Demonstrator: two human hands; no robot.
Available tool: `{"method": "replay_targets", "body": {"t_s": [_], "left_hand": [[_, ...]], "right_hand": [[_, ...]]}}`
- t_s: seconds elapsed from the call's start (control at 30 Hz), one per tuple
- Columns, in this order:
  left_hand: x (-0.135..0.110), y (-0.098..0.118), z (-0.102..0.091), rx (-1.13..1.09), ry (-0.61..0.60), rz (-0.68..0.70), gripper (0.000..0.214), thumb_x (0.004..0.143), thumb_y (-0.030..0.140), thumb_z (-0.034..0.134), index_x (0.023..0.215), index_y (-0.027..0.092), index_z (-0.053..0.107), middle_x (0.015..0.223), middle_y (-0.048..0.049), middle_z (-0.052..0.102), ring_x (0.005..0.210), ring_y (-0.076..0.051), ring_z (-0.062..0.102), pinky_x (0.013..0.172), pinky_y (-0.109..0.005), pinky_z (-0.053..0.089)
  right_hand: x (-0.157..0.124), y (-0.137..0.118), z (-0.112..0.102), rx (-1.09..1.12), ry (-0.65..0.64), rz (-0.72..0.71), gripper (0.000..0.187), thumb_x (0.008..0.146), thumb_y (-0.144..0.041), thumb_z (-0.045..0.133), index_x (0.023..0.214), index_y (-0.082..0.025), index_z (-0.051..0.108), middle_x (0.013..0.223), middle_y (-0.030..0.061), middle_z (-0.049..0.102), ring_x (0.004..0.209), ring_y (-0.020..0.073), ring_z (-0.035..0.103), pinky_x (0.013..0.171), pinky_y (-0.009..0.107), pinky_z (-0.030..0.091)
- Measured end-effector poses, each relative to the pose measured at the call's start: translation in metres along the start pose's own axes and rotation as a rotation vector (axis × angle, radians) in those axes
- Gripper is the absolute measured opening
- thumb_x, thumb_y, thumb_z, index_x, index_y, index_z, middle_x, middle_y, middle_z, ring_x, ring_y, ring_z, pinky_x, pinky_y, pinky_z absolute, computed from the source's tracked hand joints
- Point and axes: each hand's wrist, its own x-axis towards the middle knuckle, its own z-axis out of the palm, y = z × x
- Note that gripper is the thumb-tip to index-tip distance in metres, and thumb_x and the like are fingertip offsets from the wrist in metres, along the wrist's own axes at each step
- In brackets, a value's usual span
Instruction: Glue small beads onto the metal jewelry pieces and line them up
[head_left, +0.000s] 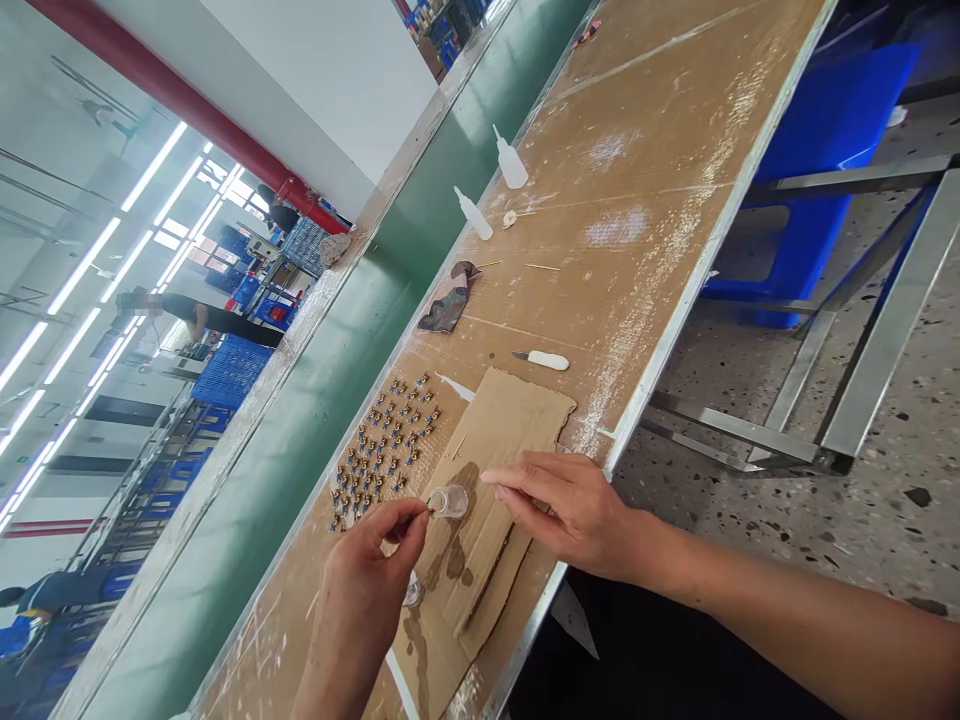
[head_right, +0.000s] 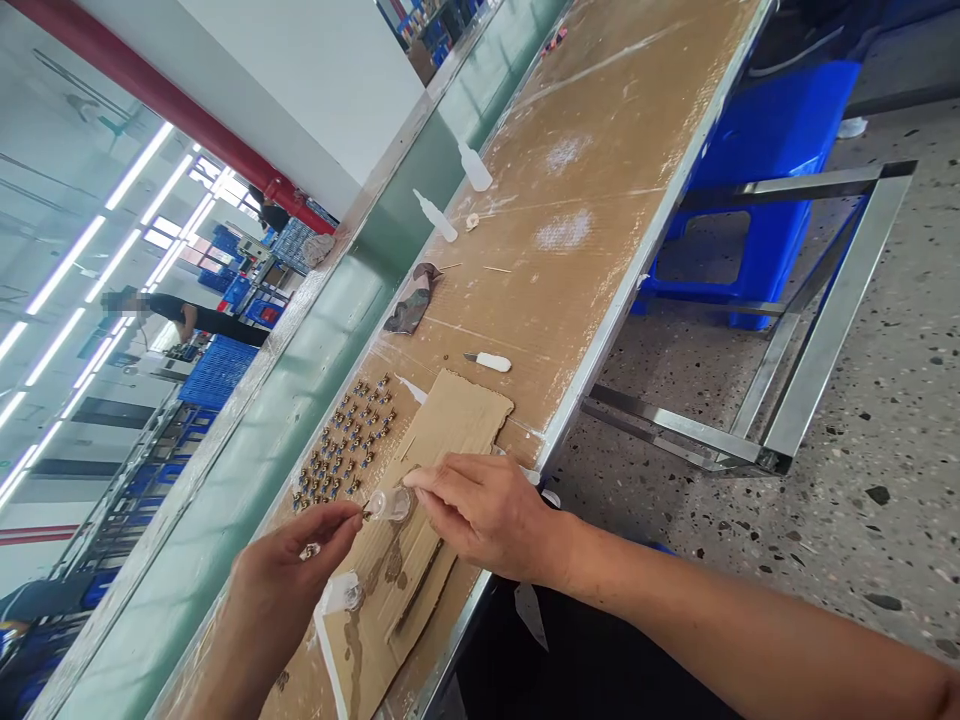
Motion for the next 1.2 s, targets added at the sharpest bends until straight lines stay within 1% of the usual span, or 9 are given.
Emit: {"method": "replay_targets", "body": {"t_s": [0.1, 0.2, 0.37, 0.47, 0.53, 0.67, 0.8, 1.0, 1.2], "left_hand": [[-0.001, -0.001, 0.000, -0.010, -0.002, -0.004, 0.020, 0.069, 0.042, 0.061, 0.068, 0.025, 0.072, 0.065, 0.0012, 0.070, 0.062, -0.018, 0.064, 0.062, -0.027, 0.048], [-0.012, -0.001, -0.008, -0.022, 0.054, -0.045, 0.020, 0.068, 0.044, 0.063, 0.068, 0.026, 0.072, 0.067, 0.0012, 0.071, 0.064, -0.018, 0.064, 0.061, -0.027, 0.049], [-0.067, -0.013, -0.023, -0.088, 0.268, -0.296, 0.026, 0.063, 0.051, 0.068, 0.071, 0.027, 0.072, 0.073, 0.0017, 0.072, 0.071, -0.019, 0.066, 0.071, -0.027, 0.050], [-0.109, -0.033, -0.017, -0.196, 0.394, -0.520, 0.030, 0.061, 0.051, 0.070, 0.075, 0.025, 0.071, 0.078, 0.0002, 0.073, 0.081, -0.021, 0.066, 0.081, -0.029, 0.048], [-0.132, -0.052, -0.008, -0.288, 0.433, -0.649, 0.034, 0.057, 0.052, 0.073, 0.074, 0.022, 0.071, 0.078, -0.0019, 0.073, 0.083, -0.022, 0.066, 0.082, -0.030, 0.048], [-0.164, -0.085, 0.013, -0.360, 0.489, -0.770, 0.042, 0.053, 0.054, 0.075, 0.073, 0.018, 0.070, 0.075, -0.0043, 0.072, 0.079, -0.023, 0.066, 0.078, -0.032, 0.050], [-0.178, -0.099, 0.028, -0.394, 0.562, -0.806, 0.044, 0.055, 0.056, 0.074, 0.074, 0.017, 0.070, 0.074, -0.0038, 0.071, 0.073, -0.020, 0.065, 0.073, -0.030, 0.050], [-0.181, -0.104, 0.038, -0.429, 0.609, -0.831, 0.038, 0.058, 0.052, 0.074, 0.073, 0.017, 0.069, 0.073, -0.0023, 0.070, 0.072, -0.018, 0.063, 0.073, -0.028, 0.047], [-0.179, -0.106, 0.037, -0.381, 0.553, -0.839, 0.037, 0.059, 0.052, 0.073, 0.073, 0.018, 0.070, 0.069, -0.0016, 0.070, 0.067, -0.016, 0.061, 0.068, -0.026, 0.044]], "right_hand": [[0.000, 0.001, 0.000, 0.002, -0.002, -0.002, 0.018, 0.089, -0.010, 0.045, 0.101, -0.012, 0.059, 0.067, 0.0012, 0.058, 0.057, 0.0080, 0.050, 0.055, 0.020, 0.043], [0.000, 0.001, -0.001, 0.002, 0.001, 0.005, 0.018, 0.089, -0.010, 0.047, 0.102, -0.013, 0.058, 0.067, 0.0009, 0.058, 0.058, 0.0078, 0.051, 0.056, 0.019, 0.044], [-0.002, -0.001, -0.004, 0.003, -0.032, 0.031, 0.017, 0.089, -0.011, 0.049, 0.103, -0.013, 0.059, 0.067, 0.0006, 0.059, 0.058, 0.0072, 0.054, 0.055, 0.019, 0.045], [-0.003, -0.005, -0.006, -0.012, -0.068, 0.070, 0.018, 0.088, -0.011, 0.050, 0.103, -0.015, 0.060, 0.072, 0.0010, 0.063, 0.061, 0.0071, 0.058, 0.056, 0.019, 0.046], [-0.002, -0.008, -0.007, -0.036, -0.093, 0.098, 0.018, 0.088, -0.012, 0.050, 0.102, -0.018, 0.060, 0.076, 0.0001, 0.066, 0.063, 0.0066, 0.060, 0.060, 0.018, 0.048], [-0.003, -0.013, -0.005, -0.099, -0.134, 0.134, 0.015, 0.089, -0.018, 0.052, 0.100, -0.022, 0.061, 0.078, -0.0021, 0.068, 0.059, 0.0064, 0.061, 0.058, 0.019, 0.049], [-0.010, -0.018, 0.001, -0.081, -0.180, 0.189, 0.016, 0.089, -0.022, 0.053, 0.101, -0.024, 0.062, 0.079, -0.0031, 0.068, 0.062, 0.0072, 0.063, 0.060, 0.020, 0.051], [-0.018, -0.018, 0.006, -0.160, -0.191, 0.240, 0.018, 0.087, -0.024, 0.055, 0.103, -0.027, 0.063, 0.081, -0.0045, 0.069, 0.070, 0.0074, 0.064, 0.063, 0.019, 0.051], [-0.012, -0.023, 0.004, -0.254, -0.225, 0.264, 0.018, 0.090, -0.032, 0.051, 0.098, -0.024, 0.064, 0.073, -0.0034, 0.069, 0.064, 0.0074, 0.065, 0.054, 0.019, 0.049]]}}
